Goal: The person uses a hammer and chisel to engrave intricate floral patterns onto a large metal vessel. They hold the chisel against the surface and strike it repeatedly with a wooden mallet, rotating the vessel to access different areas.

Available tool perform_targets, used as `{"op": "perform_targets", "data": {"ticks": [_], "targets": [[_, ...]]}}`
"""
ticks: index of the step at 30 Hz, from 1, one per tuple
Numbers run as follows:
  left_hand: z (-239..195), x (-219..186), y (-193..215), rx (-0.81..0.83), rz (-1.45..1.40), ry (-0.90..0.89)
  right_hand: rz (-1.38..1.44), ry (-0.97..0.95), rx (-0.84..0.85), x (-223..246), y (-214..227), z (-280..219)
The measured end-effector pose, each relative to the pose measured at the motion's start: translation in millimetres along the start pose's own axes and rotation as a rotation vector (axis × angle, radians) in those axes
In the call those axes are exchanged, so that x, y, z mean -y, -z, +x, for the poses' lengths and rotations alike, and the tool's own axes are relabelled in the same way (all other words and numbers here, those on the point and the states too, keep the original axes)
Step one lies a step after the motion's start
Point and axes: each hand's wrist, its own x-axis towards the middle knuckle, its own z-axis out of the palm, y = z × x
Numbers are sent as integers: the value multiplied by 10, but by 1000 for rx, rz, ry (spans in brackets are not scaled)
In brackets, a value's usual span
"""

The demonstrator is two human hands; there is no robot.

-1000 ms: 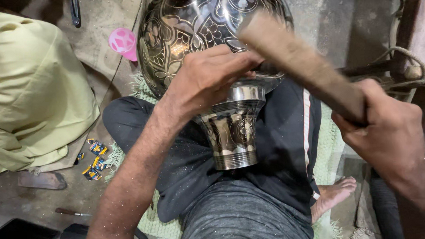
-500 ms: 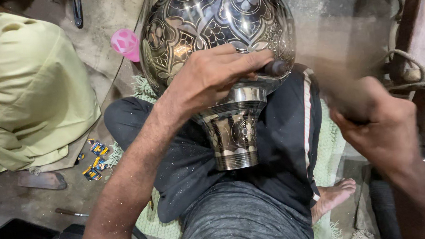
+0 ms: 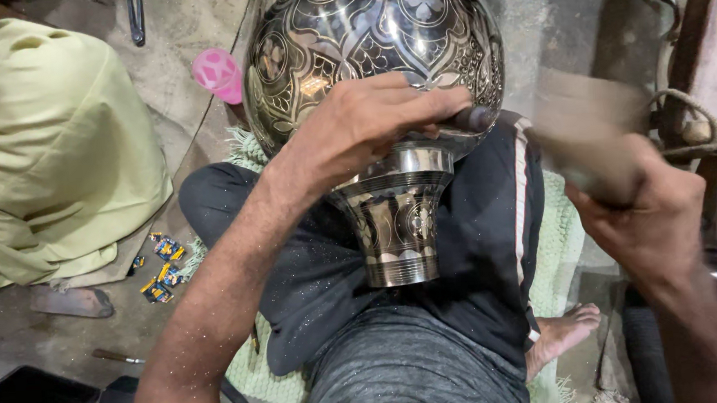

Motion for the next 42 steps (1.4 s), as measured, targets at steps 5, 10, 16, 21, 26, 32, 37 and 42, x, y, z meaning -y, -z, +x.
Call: {"op": "perform_targets", "data": {"ticks": [5,10,16,21,26,32,37,42], "targets": [[-9,67,-28,-109,79,-163,-38,-140,109,-26,-53,-59],[-41,95,-30,58,-27,-10,-36,-256,186,28,-198,-18],[-51,126,20,75,5,-83,-14,-176,113,112,-343,4],[-10,142,9,3,14,-144,672,-105,-227,183,-421,-68],[-1,160,-1,72,24,-123,116,-149,-58,144,-378,-180],[-12,135,31,45,-11,-132,123,-201,15,84,-436,-205],[17,154,38,73,9,-131,437,-127,-107,136,-405,-182],[30,198,15,88,16,-146,577,-68,-156,215,-376,-122]]}}
